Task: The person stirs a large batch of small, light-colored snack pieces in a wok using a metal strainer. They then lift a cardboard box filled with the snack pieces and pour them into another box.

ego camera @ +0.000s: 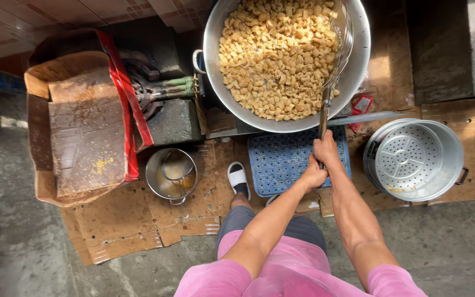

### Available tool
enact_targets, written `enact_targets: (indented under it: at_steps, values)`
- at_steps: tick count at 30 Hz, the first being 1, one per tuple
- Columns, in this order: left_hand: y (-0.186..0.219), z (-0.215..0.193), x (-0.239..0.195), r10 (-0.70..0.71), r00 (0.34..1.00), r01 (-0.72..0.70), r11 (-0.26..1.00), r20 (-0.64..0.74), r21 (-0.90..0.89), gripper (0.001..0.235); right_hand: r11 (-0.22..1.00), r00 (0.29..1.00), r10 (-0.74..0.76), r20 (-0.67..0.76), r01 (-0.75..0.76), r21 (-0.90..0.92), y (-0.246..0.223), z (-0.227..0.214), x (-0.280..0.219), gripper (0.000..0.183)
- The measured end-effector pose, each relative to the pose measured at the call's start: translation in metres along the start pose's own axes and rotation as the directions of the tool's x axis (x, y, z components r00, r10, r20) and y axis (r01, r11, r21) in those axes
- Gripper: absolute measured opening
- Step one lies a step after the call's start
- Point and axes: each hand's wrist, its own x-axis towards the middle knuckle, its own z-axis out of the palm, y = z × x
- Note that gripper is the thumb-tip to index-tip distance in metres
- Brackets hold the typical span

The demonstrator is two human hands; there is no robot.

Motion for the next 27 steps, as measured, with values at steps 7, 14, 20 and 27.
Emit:
enact_targets:
  at_steps: [7,14,20,27]
  values:
    - [0.040,-0.070,-0.073,-0.064,0.998,0.065,0.979,-0.012,0.192,0.106,0.984,0.998,-0.023,0.055,0.013,0.180,-0.046,0.036,-0.060,0.040]
    - [0.090,-0.077,-0.145,0.118,0.992,-0.114,0.991,0.051,-0.073,0.107,0.980,0.985,-0.169,-0.013,0.170,0.107,-0.091,0.008,-0.138,0.056]
    - [0.085,-0.077,-0.162,0.221,0.972,-0.216,0.974,-0.080,0.067,0.105,0.962,0.986,-0.133,0.100,0.104,0.254,-0.112,0.001,-0.147,0.044]
    - [0.013,-0.036,-0.062,-0.208,0.969,0.244,0.902,-0.135,0.356,0.114,0.961,0.963,0.074,0.259,-0.139,0.240,-0.053,0.034,-0.063,0.026]
